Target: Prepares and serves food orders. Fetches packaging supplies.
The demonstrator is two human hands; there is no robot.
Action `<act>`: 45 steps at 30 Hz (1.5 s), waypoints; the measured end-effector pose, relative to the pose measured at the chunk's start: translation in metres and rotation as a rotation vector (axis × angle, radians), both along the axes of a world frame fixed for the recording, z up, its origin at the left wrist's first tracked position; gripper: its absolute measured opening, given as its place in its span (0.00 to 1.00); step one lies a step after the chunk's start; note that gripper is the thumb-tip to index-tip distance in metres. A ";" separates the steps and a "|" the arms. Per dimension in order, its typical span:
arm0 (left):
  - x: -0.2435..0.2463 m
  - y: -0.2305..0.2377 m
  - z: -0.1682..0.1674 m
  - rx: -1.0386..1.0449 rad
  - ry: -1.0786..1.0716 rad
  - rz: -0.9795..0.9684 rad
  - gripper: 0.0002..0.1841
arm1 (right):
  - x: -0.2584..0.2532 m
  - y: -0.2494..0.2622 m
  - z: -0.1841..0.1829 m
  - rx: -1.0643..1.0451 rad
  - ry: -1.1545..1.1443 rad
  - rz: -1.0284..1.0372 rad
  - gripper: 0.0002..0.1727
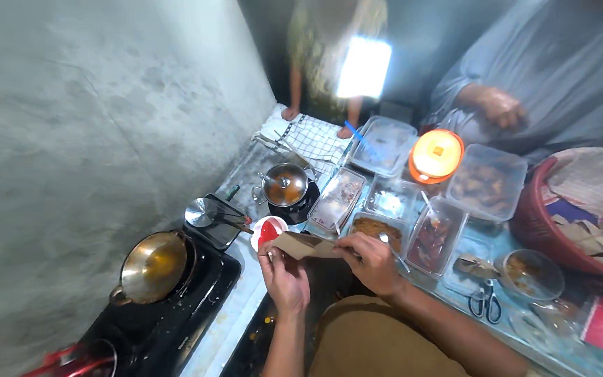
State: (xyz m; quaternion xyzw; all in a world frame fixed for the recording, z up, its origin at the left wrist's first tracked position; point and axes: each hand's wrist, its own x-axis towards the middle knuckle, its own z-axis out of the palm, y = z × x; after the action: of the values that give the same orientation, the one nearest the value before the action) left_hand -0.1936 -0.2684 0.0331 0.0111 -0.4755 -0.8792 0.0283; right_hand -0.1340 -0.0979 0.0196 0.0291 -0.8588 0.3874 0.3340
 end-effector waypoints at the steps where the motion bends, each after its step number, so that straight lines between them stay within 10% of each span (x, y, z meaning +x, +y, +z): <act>1: 0.002 -0.003 -0.005 -0.009 0.001 -0.017 0.10 | 0.001 0.002 0.000 0.013 -0.016 -0.001 0.06; 30: 0.032 -0.022 -0.039 -0.155 -0.074 -0.036 0.10 | 0.006 0.016 -0.019 0.366 -0.259 -0.051 0.07; 39: 0.031 -0.029 -0.045 -0.010 0.036 -0.202 0.10 | 0.010 0.013 -0.013 -0.090 -0.403 0.445 0.25; 45: 0.026 -0.017 -0.050 0.138 0.104 -0.328 0.22 | 0.004 -0.012 -0.004 0.093 -0.426 0.664 0.30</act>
State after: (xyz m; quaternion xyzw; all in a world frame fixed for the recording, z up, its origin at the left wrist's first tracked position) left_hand -0.1676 -0.2854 -0.0173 -0.1103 -0.4075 -0.9019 -0.0917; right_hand -0.1301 -0.1099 0.0154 0.2393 -0.8694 0.4323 0.0033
